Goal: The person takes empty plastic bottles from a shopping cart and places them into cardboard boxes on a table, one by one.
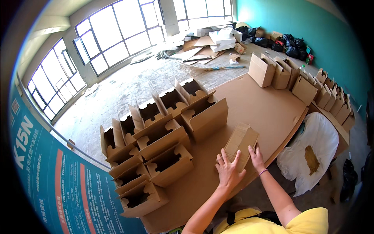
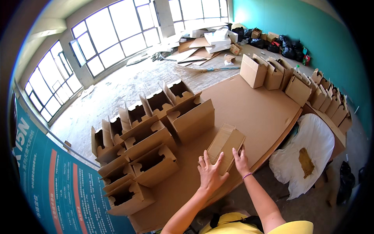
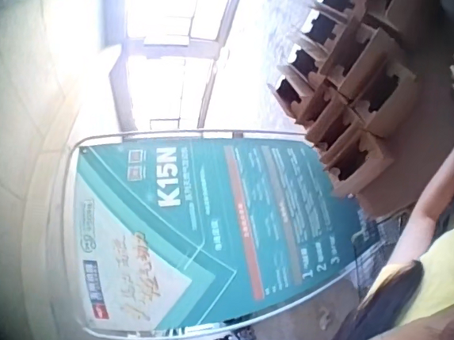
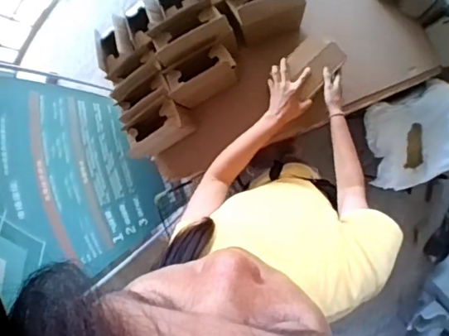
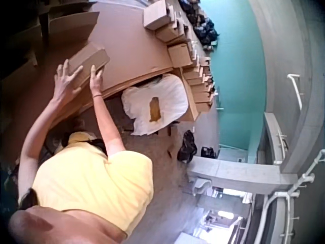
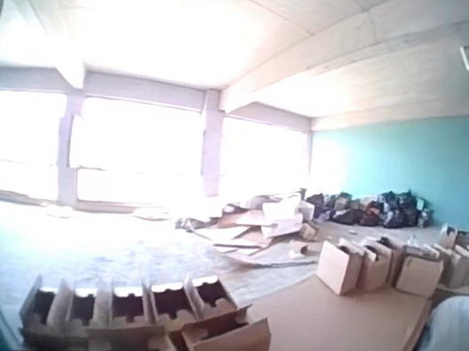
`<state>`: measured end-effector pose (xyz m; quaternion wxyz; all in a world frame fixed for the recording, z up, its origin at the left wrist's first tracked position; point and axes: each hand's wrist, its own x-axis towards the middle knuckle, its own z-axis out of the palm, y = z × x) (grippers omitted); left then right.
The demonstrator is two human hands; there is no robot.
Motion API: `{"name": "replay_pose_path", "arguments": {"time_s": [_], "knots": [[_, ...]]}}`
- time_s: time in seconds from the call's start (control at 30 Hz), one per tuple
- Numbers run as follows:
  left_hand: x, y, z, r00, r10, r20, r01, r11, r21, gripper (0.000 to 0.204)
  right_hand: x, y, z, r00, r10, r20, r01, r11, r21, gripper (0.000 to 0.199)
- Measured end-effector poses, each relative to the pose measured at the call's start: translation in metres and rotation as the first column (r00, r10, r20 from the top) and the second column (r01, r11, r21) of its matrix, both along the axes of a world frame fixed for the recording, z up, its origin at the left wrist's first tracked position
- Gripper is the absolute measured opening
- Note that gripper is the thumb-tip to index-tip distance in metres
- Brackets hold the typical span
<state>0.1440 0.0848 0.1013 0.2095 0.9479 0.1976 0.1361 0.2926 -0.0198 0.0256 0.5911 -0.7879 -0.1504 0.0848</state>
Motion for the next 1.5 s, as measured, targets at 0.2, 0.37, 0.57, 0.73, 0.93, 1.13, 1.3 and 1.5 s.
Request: {"name": "replay_pose_path", "arguments": {"time_s": [0.2,0.37,0.57,0.73,0.93,1.13,1.3,1.5], "knots": [[0.091,-0.019,-0.005,0.989,0.145,0.036,-0.145,0.989,0.010,0.083,0.045,-0.009,-0.022,0.957,0.261,-0.128,-0.233,0.952,0.198,0.075],[0.195,-0.024,-0.011,0.979,0.201,0.038,-0.204,0.975,0.087,0.085,0.151,0.002,-0.015,0.848,0.428,-0.312,-0.304,0.875,0.376,0.067],[0.275,0.009,-0.010,0.965,0.250,-0.076,-0.237,0.959,0.154,0.090,0.270,0.062,-0.006,0.586,0.662,-0.467,-0.438,0.743,0.506,0.069],[0.354,0.033,-0.032,0.854,0.520,0.028,-0.511,0.826,0.239,0.085,0.353,0.128,-0.017,0.585,0.735,-0.343,-0.604,0.677,0.421,0.071],[0.398,0.090,-0.045,0.647,0.758,0.087,-0.753,0.615,0.234,0.071,0.351,0.132,0.027,0.421,0.869,-0.260,-0.670,0.492,0.556,0.070],[0.444,0.138,-0.043,0.576,0.814,0.079,-0.811,0.556,0.183,0.067,0.389,0.059,0.036,0.529,0.833,0.163,-0.848,0.514,0.126,0.063],[0.443,0.185,-0.045,0.512,0.859,0.012,-0.840,0.498,0.215,0.071,0.498,0.005,0.069,0.569,0.496,0.656,-0.418,0.861,-0.288,0.073],[0.413,0.211,-0.056,0.764,0.645,-0.027,-0.625,0.750,0.217,0.080,0.644,0.015,0.089,0.628,0.346,0.697,0.035,0.882,-0.470,0.090]]}}
